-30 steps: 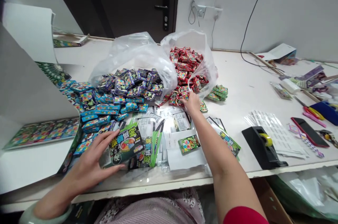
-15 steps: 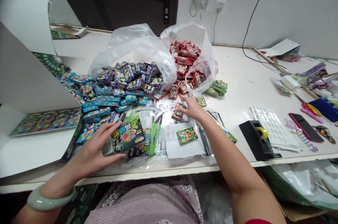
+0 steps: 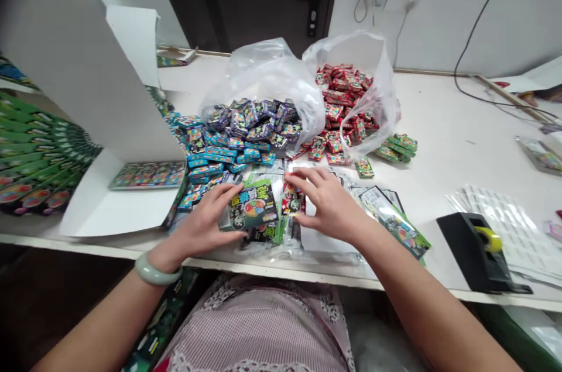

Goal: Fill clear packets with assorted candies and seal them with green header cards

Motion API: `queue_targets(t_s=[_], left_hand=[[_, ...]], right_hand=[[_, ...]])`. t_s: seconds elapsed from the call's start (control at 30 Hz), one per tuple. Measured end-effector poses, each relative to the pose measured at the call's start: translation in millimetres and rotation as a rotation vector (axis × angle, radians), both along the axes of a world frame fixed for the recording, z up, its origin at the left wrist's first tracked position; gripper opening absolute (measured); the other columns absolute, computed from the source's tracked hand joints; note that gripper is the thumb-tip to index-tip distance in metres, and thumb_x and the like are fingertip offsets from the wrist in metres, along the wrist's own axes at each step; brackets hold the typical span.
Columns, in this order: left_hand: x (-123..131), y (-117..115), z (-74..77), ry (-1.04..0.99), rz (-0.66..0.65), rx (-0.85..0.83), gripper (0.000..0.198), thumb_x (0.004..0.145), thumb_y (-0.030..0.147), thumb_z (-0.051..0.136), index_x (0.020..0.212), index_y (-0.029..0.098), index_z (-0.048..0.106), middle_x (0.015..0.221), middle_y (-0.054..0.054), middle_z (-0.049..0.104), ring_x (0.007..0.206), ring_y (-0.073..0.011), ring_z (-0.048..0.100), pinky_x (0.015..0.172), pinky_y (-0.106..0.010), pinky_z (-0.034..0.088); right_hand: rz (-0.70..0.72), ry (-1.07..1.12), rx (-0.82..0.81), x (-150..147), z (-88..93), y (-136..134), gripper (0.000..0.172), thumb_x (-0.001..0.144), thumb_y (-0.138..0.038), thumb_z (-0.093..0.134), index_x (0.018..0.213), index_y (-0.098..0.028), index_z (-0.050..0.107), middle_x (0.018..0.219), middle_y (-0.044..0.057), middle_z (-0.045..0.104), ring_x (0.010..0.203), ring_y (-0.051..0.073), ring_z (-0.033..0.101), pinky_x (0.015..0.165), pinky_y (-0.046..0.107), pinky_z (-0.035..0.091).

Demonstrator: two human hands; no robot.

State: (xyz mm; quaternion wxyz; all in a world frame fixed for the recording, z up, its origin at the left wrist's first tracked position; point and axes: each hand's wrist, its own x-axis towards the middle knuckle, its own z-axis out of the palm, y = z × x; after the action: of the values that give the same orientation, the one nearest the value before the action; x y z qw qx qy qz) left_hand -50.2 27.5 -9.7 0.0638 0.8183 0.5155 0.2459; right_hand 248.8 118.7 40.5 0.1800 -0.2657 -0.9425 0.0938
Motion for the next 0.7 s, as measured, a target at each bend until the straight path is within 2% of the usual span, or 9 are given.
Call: queue_targets(t_s=[0.13,0.33,0.5,0.6,0.7], left_hand=[[1,-2,-1.1,0.042,-0.061,0.021,0.097,0.072,0.045,0.075,0.150,0.023,0.021,0.134,-0.016,0.043,0.122,-0.0347,0.046,0.103,-0.054,0.042],[-1,-10,-3.5,-0.010,-0.106,-0.092,0.096,0.072,0.046,0.076,0.149,0.024,0.023,0.136,-0.016,0.040,0.127,-0.0344,0.042,0.104,-0.054,0.042],[-3,-11,-2.7,-0.068,-0.116,-0.164,0.094,0.070,0.044,0.077,0.147,0.024,0.027,0.136,-0.016,0.041,0.126,-0.0341,0.044,0.104,-0.054,0.043],[-2,-10,-2.4,-0.111,-0.142,-0.173,0.096,0.069,0.045,0.078,0.148,0.024,0.027,0.137,-0.016,0.040,0.127,-0.0343,0.043,0.104,-0.054,0.042],[0,-10,-3.2,-0.143,-0.111,-0.158,0.099,0.067,0.045,0.080,0.148,0.026,0.025,0.136,-0.015,0.041,0.127,-0.0339,0.044,0.104,-0.054,0.043]], right_hand=[[0.115,-0.167,-0.022,-8,13.5,-12,0.066,0.079,-0.030,0.068,0.140,-0.023,0.043,0.136,0.015,0.048,0.121,0.032,0.047,0.100,0.050,0.043],[0.186,-0.204,-0.105,-11,14.0,-10,0.067,0.076,-0.027,0.070,0.137,-0.018,0.045,0.130,0.016,0.053,0.119,0.030,0.048,0.100,0.048,0.043],[0.213,-0.217,-0.149,-15,14.9,-11,0.062,0.075,-0.025,0.071,0.133,-0.021,0.049,0.133,0.015,0.050,0.121,0.030,0.048,0.101,0.049,0.043],[0.197,-0.142,-0.214,-21,12.8,-8,0.062,0.073,-0.033,0.077,0.127,-0.018,0.050,0.135,0.017,0.046,0.123,0.030,0.048,0.102,0.046,0.045],[0.187,-0.023,-0.284,-29,5.2,-7,0.072,0.070,-0.046,0.078,0.129,-0.019,0.045,0.134,0.017,0.047,0.123,0.029,0.049,0.101,0.043,0.047]])
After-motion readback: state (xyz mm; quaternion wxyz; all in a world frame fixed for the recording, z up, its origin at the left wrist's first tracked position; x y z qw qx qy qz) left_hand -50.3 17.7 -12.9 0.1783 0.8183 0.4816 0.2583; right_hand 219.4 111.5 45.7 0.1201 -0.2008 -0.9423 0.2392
